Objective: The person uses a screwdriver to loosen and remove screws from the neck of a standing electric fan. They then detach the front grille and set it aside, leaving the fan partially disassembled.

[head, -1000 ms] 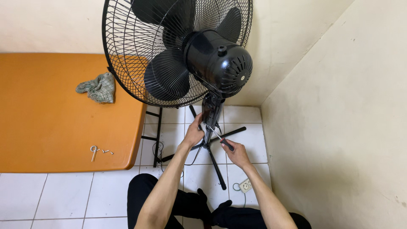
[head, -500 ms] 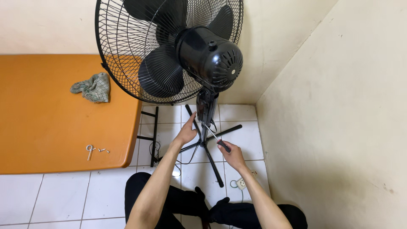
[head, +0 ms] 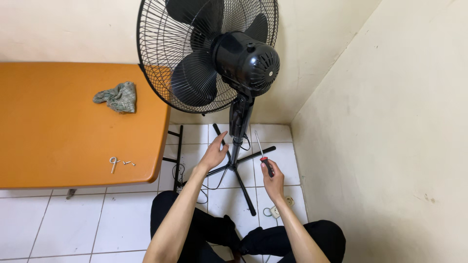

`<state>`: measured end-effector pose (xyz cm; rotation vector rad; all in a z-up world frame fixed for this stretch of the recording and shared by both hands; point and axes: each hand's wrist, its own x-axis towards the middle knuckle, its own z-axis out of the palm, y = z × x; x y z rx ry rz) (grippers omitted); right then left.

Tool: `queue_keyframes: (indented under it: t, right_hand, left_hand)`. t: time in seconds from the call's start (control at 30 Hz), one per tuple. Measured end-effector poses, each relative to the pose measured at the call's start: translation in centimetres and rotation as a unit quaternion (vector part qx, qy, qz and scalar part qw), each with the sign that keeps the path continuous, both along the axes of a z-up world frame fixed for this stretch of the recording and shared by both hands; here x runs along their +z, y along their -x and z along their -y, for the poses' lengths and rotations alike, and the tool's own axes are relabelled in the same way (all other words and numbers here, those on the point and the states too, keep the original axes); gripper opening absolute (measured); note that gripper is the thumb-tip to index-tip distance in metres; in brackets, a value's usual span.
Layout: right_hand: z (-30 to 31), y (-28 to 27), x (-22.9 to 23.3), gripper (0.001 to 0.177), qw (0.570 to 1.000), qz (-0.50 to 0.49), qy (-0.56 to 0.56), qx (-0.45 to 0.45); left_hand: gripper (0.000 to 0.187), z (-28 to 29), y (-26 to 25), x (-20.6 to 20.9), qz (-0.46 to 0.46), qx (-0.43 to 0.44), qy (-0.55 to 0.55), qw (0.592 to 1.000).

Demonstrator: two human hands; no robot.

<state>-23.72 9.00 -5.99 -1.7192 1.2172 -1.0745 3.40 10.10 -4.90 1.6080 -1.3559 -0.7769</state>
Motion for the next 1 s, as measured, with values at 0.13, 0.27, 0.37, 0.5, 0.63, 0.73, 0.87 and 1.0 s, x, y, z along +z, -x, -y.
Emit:
queue_keyframes:
  t: [0.13, 0.27, 0.37, 0.5, 0.63, 0.73, 0.87, 1.0]
  right_hand:
    - [-1.0, -1.7, 1.6, 0.038, 1.000, 0.013, -0.013, 0.001]
    - [-2.3, -4.2, 3.0, 0.036, 0.999, 0.016, 0.021, 0.035]
    - [-3.2, -6.5, 4.2, 0.035, 0.998, 0.011, 0.026, 0.051]
    - [-4.3, -9.9, 5.7, 0.036, 0.992, 0.022, 0.075, 0.098]
    - [-5.1, -14.2, 6.7, 0.033, 0.983, 0.047, 0.057, 0.166]
    - [-5.6, -18.0, 6.7, 0.033, 0.975, 0.063, 0.031, 0.210]
    - [-6.6, -23.0, 6.2, 0.033, 0.955, 0.100, -0.089, 0.265]
    - [-8.3, -27.1, 5.6, 0.033, 0.939, 0.082, -0.206, 0.264]
  left_hand:
    - [0.056, -1.7, -0.6, 0.7, 0.032, 0.005, 0.051, 0.998]
    - [0.055, -3.8, -1.9, 1.3, 0.064, 0.022, 0.093, 0.993]
    - [0.055, -5.7, -2.8, 2.3, 0.093, 0.038, 0.109, 0.989]
    - [0.052, -8.9, -4.0, 4.1, 0.112, 0.068, 0.135, 0.982]
    - [0.044, -12.2, -5.9, 6.1, 0.153, 0.136, 0.137, 0.969]
    - [0.040, -14.5, -7.9, 6.8, 0.187, 0.219, 0.125, 0.949]
    - [0.036, -17.3, -11.6, 6.7, 0.227, 0.298, 0.106, 0.921]
    - [0.034, -19.4, -14.7, 5.8, 0.255, 0.337, 0.057, 0.904]
